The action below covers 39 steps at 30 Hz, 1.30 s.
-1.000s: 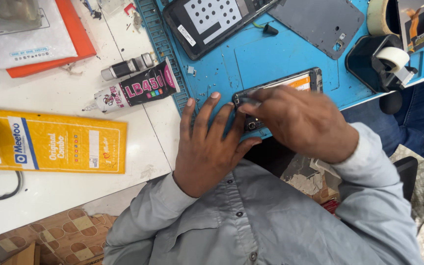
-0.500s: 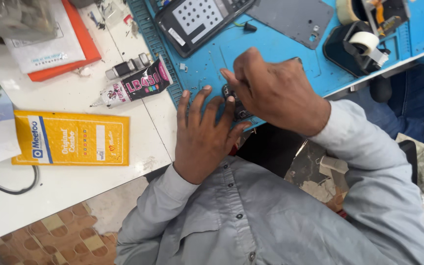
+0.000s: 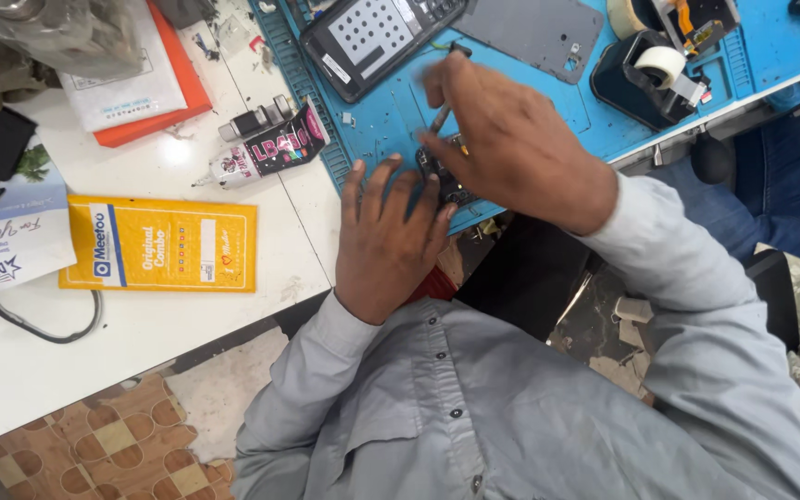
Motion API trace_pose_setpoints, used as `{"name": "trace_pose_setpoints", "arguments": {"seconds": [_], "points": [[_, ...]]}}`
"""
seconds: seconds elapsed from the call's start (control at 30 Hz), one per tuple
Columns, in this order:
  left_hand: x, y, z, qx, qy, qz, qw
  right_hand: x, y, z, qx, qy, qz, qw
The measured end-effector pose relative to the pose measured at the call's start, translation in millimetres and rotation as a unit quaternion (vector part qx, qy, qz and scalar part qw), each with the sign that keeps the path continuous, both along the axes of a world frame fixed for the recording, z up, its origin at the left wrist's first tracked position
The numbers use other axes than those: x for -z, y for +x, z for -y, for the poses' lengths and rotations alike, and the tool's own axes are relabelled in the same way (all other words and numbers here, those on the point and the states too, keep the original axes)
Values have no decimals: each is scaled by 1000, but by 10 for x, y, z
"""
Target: The person works on a disassembled smartphone at a repair bench. They use a plastic pry tool to separate internal components, then use a screwdriver to remove and reinsert screws while handling the phone's battery and circuit board.
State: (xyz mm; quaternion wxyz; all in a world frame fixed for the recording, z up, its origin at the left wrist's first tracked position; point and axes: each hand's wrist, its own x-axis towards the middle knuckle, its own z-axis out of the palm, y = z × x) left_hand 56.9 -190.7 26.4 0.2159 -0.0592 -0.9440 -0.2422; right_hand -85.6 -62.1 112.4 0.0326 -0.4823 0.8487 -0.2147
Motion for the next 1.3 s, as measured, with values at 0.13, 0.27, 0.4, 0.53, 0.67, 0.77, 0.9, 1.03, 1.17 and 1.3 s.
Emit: {"name": "trace_pose_setpoints", "arguments": {"seconds": [0.13, 0.27, 0.4, 0.53, 0.67, 0.77, 0.9, 1.03, 1.17, 1.3], "points": [[-2, 2, -3, 8, -32, -3, 999, -6, 19, 12, 43, 59, 70, 995], [-2, -33, 23, 15, -38, 12, 999, -8, -10, -1, -35, -9, 118, 992], [9, -72, 60, 33, -49, 21, 998, 36, -56, 6, -43, -17, 84, 995], [40, -105, 91, 40, -59, 35, 997, 74, -127, -22, -18, 22, 86, 996], [60, -139, 135, 47, -54, 45, 996, 147, -205, -32, -33, 7, 115, 993], [46, -143, 162, 53, -58, 56, 995, 211, -283, -75, -34, -58, 140, 988], [47, -187, 205, 54, -54, 46, 996, 420, -405, -41, -6, -164, 98, 982], [70, -223, 255, 51, -74, 31, 995, 629, -524, 25, 12, -208, 126, 970], [101, -260, 282, 54, -66, 28, 996, 732, -597, 61, -2, -222, 124, 967], [135, -285, 300, 56, -67, 31, 996, 772, -647, 119, -2, -206, 142, 968]]}}
